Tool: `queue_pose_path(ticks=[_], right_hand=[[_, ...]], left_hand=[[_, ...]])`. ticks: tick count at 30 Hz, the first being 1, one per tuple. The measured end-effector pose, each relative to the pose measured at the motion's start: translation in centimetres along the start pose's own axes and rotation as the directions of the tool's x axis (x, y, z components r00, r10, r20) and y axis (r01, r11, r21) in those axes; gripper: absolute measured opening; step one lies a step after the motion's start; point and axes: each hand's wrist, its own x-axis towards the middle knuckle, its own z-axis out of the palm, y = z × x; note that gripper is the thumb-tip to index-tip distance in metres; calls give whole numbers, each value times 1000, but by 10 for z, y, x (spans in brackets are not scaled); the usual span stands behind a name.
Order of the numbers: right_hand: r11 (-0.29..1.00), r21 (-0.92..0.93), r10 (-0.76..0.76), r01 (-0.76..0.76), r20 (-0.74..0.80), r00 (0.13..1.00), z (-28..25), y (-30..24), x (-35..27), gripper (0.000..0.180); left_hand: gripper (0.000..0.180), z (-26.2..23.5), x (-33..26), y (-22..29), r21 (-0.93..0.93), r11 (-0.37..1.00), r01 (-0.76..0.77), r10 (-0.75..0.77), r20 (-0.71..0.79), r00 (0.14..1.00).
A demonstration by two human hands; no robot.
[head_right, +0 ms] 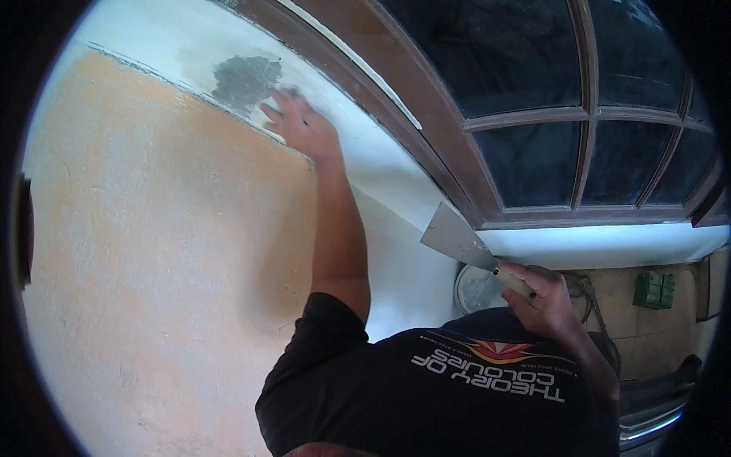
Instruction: The person prepares a wall surface for repair by scraping it with a scraper and sanding it with sandpaper near a window.
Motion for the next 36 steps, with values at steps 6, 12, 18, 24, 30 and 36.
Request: queue_pose_path(ticks=[6,12,18,24,30,36], right_hand=[[999,10,-36,38,-123,992,29,9,11,44],[996,-39,-86,82,-101,991,21,-1,7,43],[997,14,80,-79,-142,987,25,3,-2,43],[995,-58,82,-82,-13,997,22,-2,2,44],[990,-30,134,-135,-39,990,20,-4,-5,43],[995,-18,99,-101,-79,992,19,4,-7,42]], left_hand=[[37,-2,67,-1,183,964,-192,175,105,979],[32,-15,31,-4,124,983,-139,118,160,980],[33,-12,51,4,131,970,-205,192,100,976],[31,-16,66,2,328,910,-253,173,256,951],[34,14,41,9,-7,987,-160,160,43,986],[40,7,59,2,203,960,-196,176,110,978]])
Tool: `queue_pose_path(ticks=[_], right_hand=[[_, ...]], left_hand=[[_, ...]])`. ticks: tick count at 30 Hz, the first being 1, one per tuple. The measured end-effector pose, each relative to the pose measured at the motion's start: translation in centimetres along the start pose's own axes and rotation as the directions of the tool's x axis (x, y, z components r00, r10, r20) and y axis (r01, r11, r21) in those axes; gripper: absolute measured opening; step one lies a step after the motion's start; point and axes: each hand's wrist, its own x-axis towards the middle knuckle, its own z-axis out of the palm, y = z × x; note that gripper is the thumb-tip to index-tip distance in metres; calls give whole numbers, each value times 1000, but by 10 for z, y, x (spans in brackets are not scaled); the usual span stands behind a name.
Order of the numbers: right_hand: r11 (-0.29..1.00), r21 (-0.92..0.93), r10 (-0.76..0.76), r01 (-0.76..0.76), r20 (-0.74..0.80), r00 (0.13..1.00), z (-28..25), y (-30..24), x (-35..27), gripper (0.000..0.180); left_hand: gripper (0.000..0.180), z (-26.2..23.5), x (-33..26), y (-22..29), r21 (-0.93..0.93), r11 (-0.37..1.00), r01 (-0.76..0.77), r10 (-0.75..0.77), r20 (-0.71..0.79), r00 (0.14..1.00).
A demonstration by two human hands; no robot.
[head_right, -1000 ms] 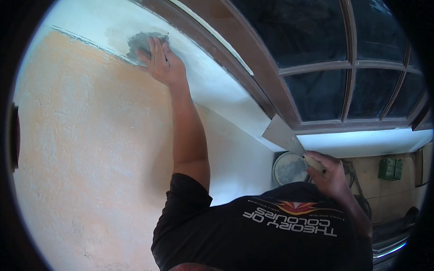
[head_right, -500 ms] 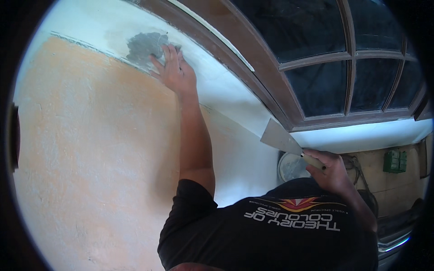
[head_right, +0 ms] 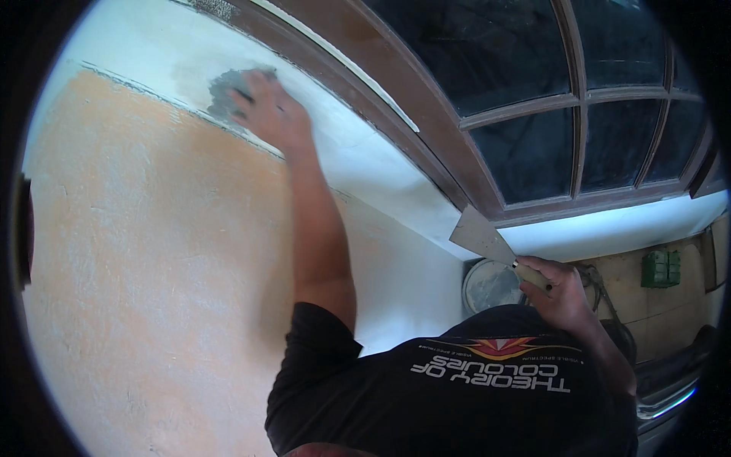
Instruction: The person prepares a wall surface for repair by scraping it with a scraper and sanding it with sandpaper near a window.
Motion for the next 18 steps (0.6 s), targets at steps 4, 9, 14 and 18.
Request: queue_pose_path(ticks=[4,9,14,18], right_hand=[[1000,12,28,-28,-25,999,0,1,-3,42],[999,41,-14,17,-66,998,-7,8,-14,44],[993,114,-5,19,-128,992,-16,24,-13,45],[995,101,15,-5,-108,994,-21,20,-7,45]], left_hand=[[40,5,52,5,-163,985,62,-70,-43,997],[44,9,-52,28,-212,976,53,-69,-71,995],[41,7,-16,17,-240,969,59,-70,-37,997],[42,0,47,30,-300,933,197,-225,-61,973]])
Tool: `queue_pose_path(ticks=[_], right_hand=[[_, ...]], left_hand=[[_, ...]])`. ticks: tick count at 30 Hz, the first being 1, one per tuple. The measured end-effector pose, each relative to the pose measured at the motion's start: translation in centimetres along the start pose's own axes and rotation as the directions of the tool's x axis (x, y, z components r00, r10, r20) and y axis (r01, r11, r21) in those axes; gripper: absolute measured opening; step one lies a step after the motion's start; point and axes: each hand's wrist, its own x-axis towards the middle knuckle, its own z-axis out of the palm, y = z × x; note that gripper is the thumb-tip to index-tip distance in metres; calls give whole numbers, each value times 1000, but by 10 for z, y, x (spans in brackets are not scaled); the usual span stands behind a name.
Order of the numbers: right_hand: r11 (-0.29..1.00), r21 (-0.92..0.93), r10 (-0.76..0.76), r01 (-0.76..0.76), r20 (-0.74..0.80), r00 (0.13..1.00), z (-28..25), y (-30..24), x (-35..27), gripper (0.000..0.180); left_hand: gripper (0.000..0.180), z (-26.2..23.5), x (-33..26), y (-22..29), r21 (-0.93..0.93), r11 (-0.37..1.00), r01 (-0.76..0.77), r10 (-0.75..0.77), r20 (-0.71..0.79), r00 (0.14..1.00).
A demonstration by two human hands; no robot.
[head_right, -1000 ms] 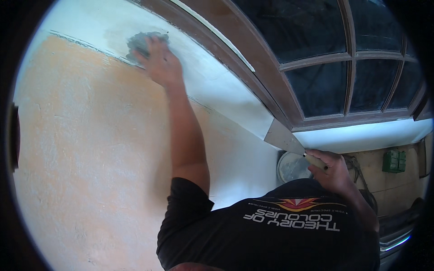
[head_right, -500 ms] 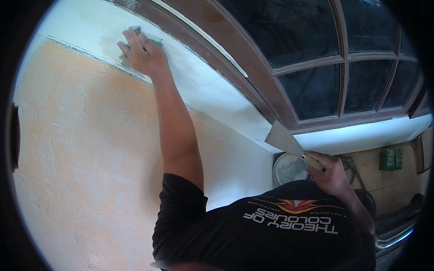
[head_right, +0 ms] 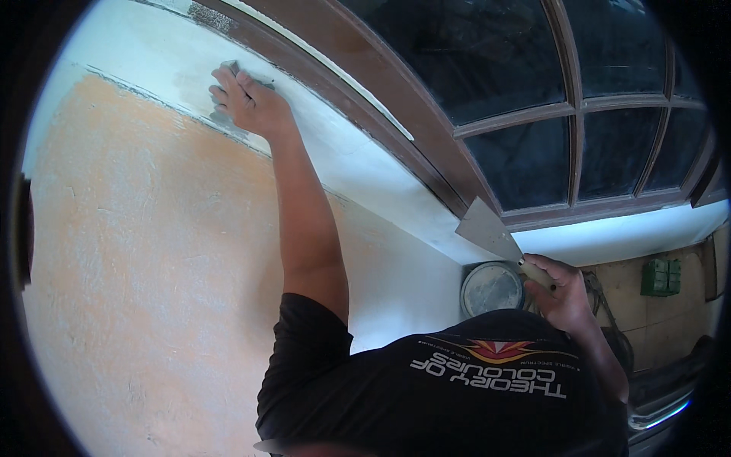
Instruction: The person prepares a wall surface for repair by scraping it with a scraper and sanding it with sandpaper near a window.
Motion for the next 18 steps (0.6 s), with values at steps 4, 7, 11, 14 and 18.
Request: queue_pose_path(ticks=[4,7,11,14,18], right_hand=[[1000,-26,-9,10,72,997,0,5,6,46],[995,-15,96,-95,120,988,-7,10,3,46],[968,-225,140,-108,131,982,-33,13,5,45],[979,-173,129,-107,119,985,-54,18,15,43],[973,-152,199,-176,150,969,-77,40,31,42]], left_hand=[[43,-5,-57,-15,72,997,-37,35,28,999],[42,-28,-133,-24,27,999,19,-23,146,989],[36,-88,-215,32,-111,828,550,-476,380,793],[34,-144,-310,71,-68,470,880,-815,350,463],[27,-218,-391,117,88,301,950,-926,264,269]])
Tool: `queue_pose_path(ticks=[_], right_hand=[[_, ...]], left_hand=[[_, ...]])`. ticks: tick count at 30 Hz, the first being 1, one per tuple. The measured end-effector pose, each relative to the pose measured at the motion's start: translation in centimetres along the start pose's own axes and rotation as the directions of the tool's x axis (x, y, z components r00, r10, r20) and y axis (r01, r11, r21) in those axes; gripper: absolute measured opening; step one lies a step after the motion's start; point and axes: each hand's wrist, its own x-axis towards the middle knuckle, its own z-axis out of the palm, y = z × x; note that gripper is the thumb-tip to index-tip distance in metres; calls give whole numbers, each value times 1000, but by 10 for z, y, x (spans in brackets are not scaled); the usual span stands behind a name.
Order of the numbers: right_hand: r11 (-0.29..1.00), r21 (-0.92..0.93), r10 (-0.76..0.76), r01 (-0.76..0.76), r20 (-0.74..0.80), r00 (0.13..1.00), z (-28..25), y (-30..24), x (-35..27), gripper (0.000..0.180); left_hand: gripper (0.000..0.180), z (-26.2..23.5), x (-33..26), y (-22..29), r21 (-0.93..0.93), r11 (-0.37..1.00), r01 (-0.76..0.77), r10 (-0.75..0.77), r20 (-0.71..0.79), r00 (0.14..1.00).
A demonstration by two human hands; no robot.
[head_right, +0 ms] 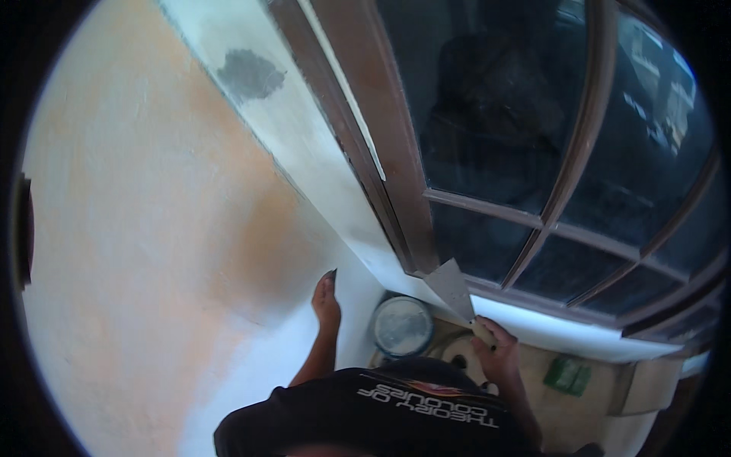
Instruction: The person prepares a wall surface for repair by scraping it with a scraper and sanding it with sandpaper near a window.
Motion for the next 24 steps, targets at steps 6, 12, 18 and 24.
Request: queue_pose_path(ticks=[6,12,18,24], right_hand=[[998,56,-46,32,266,963,1,26,33,44],[966,244,-171,81,375,911,42,-27,51,44],[981,189,-111,39,389,914,69,-55,36,52],[992,125,-67,35,264,962,80,-58,28,50]], left_hand=[[38,-33,-29,19,-39,931,363,-365,-161,917],[23,-44,-21,67,-365,772,521,-522,103,847],[22,-45,-5,81,-321,805,498,-472,161,867],[16,-33,18,70,-351,829,435,-343,295,892]])
